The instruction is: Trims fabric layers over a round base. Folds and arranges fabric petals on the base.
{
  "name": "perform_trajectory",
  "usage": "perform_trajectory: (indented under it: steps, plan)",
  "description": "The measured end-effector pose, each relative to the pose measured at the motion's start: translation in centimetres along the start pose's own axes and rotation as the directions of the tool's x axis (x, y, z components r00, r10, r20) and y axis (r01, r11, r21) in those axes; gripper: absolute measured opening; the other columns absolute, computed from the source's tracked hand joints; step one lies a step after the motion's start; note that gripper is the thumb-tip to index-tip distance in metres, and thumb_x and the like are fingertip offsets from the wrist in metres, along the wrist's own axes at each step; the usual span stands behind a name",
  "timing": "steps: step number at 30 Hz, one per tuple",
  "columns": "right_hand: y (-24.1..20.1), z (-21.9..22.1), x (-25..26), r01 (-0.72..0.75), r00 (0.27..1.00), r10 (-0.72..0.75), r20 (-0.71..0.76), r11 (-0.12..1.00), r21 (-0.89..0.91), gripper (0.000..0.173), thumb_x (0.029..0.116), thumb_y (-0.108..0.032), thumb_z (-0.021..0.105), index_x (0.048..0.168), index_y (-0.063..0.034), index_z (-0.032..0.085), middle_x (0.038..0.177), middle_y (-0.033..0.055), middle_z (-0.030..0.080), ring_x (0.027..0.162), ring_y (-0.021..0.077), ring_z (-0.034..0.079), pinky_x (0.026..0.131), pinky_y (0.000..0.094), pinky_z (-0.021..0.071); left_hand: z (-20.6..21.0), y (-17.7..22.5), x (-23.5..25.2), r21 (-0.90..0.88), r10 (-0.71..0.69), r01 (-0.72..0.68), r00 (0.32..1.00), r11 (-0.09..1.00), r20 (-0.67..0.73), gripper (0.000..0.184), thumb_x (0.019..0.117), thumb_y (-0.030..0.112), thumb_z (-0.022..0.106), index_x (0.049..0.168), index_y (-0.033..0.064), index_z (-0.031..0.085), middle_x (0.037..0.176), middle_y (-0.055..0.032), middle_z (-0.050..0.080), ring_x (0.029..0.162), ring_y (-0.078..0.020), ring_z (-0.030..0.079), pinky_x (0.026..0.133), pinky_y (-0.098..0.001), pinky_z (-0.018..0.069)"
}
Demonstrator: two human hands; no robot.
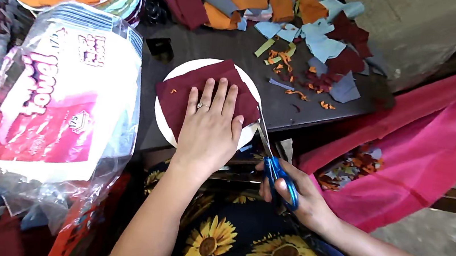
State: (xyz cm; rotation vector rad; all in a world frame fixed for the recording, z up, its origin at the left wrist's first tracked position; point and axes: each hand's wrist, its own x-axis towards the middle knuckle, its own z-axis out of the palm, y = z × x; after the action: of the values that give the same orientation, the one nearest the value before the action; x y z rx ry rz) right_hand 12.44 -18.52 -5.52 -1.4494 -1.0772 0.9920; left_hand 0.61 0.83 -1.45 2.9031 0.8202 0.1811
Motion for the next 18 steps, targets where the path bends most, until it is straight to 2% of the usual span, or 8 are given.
perform_trajectory:
  steps: [8, 10, 14, 18]
  plan:
    - [-0.6, 0.2, 0.4, -0.036, 0.997, 0.035, -0.067, 0.999, -0.017, 0.048, 0.1001, -0.053, 0.054, 0.116, -0.0085, 0.062, 0.073, -0.0163, 0.059, 0.063, -0.0052, 0.060, 0.060, 0.0149, 0.0543, 0.1, 0.0, 0.0, -0.004, 0.001, -0.001, 1.000, 1.000, -0.006, 0.060, 0.1092, 0.037, 0.026, 0.161, 0.0057, 0.031, 0.169, -0.0141, 0.023, 0.157, -0.0334, 0.015, 0.124, -0.0589, 0.0081]
    - [-0.6, 0.0, 0.2, -0.035, 0.998, 0.037, -0.056, 0.999, 0.023, 0.049, 0.0992, -0.057, 0.055, 0.115, -0.0109, 0.061, 0.072, -0.0170, 0.059, 0.062, -0.0051, 0.060, 0.059, 0.0153, 0.0543, 0.2, 0.0, 0.0, -0.014, 0.003, -0.004, 1.000, 1.000, -0.025, 0.060, 0.1089, 0.037, 0.028, 0.160, 0.0053, 0.032, 0.168, -0.0140, 0.025, 0.157, -0.0332, 0.017, 0.124, -0.0592, 0.0090]
    - [0.4, -0.9, -0.4, 0.043, 0.996, -0.052, 0.073, 0.992, 0.115, 0.060, 0.0986, -0.068, 0.046, 0.117, -0.0129, 0.061, 0.078, -0.0131, 0.064, 0.068, -0.0008, 0.065, 0.065, 0.0198, 0.0575, 0.1, 0.0, 0.0, -0.006, -0.002, 0.002, 1.000, 1.000, -0.008, 0.061, 0.1092, 0.037, 0.026, 0.160, 0.0052, 0.030, 0.169, -0.0136, 0.023, 0.158, -0.0326, 0.015, 0.124, -0.0591, 0.0077]
    - [1.4, -1.3, -0.5, 0.058, 0.974, -0.113, 0.196, 0.962, 0.266, 0.066, 0.0990, -0.070, 0.041, 0.121, -0.0120, 0.062, 0.085, -0.0078, 0.068, 0.076, 0.0036, 0.068, 0.071, 0.0216, 0.0583, 0.1, 0.0, -0.1, 0.011, 0.000, 0.000, 1.000, 1.000, -0.007, 0.060, 0.1093, 0.037, 0.025, 0.161, 0.0058, 0.030, 0.169, -0.0139, 0.023, 0.157, -0.0324, 0.016, 0.125, -0.0580, 0.0083]
